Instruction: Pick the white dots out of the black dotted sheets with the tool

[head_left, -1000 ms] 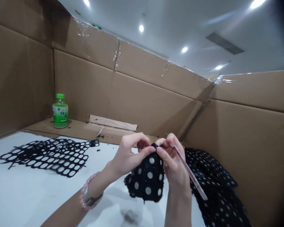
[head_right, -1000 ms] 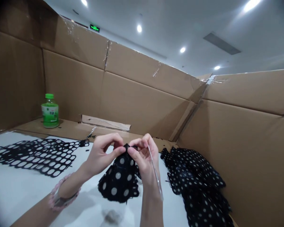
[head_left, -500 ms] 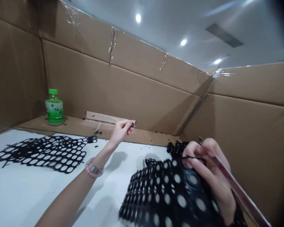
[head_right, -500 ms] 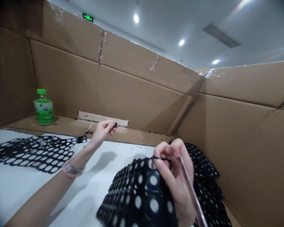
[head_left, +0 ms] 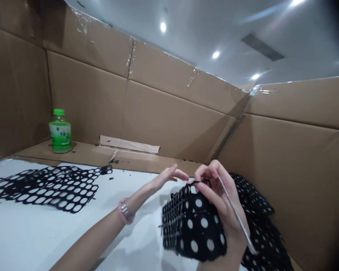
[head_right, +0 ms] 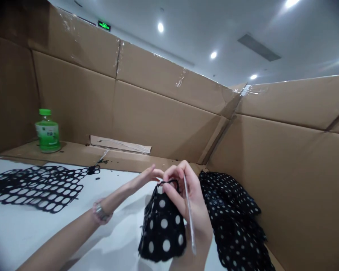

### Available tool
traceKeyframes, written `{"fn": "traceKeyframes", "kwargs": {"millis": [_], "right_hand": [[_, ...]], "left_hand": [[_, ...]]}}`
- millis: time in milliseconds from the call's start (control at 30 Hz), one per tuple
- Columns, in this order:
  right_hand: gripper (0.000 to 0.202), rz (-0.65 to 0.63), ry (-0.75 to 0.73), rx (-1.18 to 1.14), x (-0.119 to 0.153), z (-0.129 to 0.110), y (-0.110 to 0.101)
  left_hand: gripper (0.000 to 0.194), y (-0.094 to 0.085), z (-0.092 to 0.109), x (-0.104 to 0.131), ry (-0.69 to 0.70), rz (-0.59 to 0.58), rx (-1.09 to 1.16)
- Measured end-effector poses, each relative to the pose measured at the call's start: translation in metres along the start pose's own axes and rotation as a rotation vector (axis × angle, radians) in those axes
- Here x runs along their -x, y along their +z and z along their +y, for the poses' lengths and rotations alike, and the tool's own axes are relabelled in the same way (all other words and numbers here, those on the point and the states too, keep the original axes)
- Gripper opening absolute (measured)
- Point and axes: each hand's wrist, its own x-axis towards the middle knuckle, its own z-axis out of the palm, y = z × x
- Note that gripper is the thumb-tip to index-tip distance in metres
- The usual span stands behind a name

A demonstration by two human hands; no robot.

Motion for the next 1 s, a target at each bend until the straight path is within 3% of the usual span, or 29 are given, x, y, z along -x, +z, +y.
{"fn": "traceKeyframes", "kwargs": {"millis": [133, 233, 333, 400, 500, 667, 733, 867, 1000], "right_hand": [[0.031, 0.08, -0.032, 0.015, -0.006, 0.005, 0.002], [0.03, 0.116, -0.022, 0.025, -0.009, 0.007, 0.009], [0.029, 0.052, 0.002, 0.006, -0.011, 0.009, 0.014], [0.032, -0.024, -0.011, -0.003, -0.012, 0.011, 0.015], [0.033, -0.062, -0.066, -0.018, -0.015, 0.015, 0.017], [0.03, 0.098, -0.146, -0.033, -0.015, 0.017, 0.03], [0.029, 0.107, -0.141, -0.005, -0.014, 0.016, 0.035], [0.028, 0.115, -0.127, 0.086, -0.012, 0.009, 0.04], [0.03, 0.143, -0.108, 0.091, -0.004, -0.001, 0.038]], "left_hand": [[0.042, -0.015, 0.039, 0.023, 0.025, -0.045, 0.076], [0.025, -0.015, 0.061, 0.038, 0.052, 0.048, 0.066], [0.017, -0.015, 0.076, 0.047, 0.086, 0.171, -0.022], [0.018, -0.015, 0.082, 0.05, 0.095, 0.184, -0.051], [0.018, -0.016, 0.085, 0.051, 0.121, 0.172, -0.081], [0.008, -0.009, 0.081, 0.052, 0.337, 0.485, -0.291], [0.011, -0.005, 0.081, 0.053, 0.379, 0.518, -0.287], [0.013, -0.004, 0.084, 0.054, 0.26, 0.424, -0.196], [0.027, -0.025, 0.067, 0.04, 0.14, 0.42, -0.045]]}}
